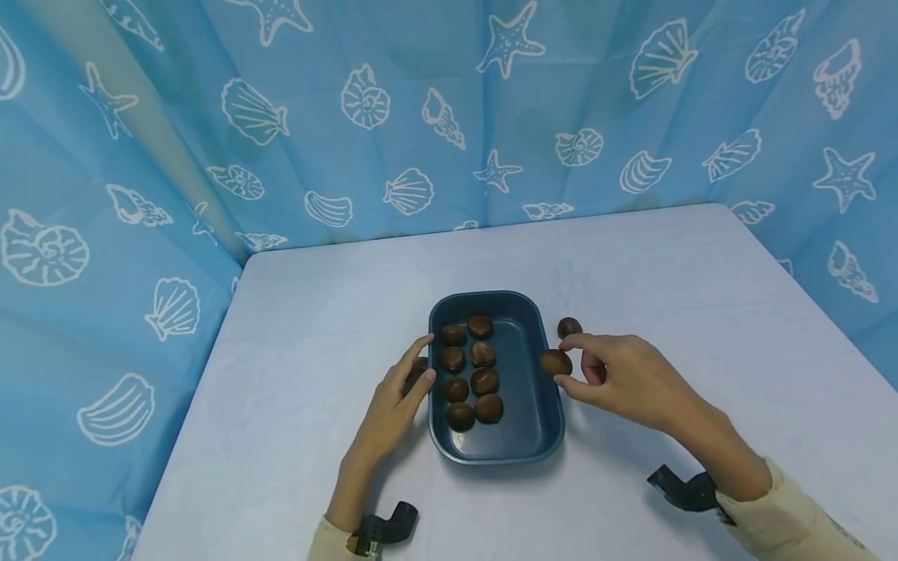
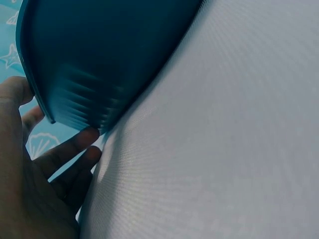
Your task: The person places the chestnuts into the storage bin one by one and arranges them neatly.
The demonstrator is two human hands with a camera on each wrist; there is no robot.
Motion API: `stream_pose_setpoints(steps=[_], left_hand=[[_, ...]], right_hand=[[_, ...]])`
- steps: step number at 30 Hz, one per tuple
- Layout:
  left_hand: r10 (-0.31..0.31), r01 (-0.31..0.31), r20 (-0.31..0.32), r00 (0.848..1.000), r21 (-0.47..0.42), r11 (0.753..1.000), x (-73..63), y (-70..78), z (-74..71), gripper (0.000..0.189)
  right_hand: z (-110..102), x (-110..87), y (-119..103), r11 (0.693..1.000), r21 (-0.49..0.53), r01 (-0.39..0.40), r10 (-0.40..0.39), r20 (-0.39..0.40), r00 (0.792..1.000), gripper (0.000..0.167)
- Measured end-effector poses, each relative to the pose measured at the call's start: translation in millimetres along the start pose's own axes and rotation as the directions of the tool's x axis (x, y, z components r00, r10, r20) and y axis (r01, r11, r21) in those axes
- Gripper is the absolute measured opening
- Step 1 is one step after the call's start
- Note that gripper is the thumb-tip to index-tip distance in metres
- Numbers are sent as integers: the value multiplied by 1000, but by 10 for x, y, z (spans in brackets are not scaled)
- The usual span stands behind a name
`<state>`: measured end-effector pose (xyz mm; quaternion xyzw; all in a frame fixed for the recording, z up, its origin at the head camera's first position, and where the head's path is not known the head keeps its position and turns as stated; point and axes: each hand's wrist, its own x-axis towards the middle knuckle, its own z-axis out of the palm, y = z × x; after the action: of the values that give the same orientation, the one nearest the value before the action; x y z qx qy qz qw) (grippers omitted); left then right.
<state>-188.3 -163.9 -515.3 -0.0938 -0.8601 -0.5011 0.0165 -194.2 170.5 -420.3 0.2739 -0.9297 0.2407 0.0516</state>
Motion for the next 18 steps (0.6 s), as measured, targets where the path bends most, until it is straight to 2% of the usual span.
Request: stream_pose_setpoints(steps=[18], left_hand=[[-4, 4, 3, 1000, 7, 1000, 3, -14, -9, 48]], right_hand=[[212, 120, -336, 990, 56, 130, -135, 101, 986, 34]])
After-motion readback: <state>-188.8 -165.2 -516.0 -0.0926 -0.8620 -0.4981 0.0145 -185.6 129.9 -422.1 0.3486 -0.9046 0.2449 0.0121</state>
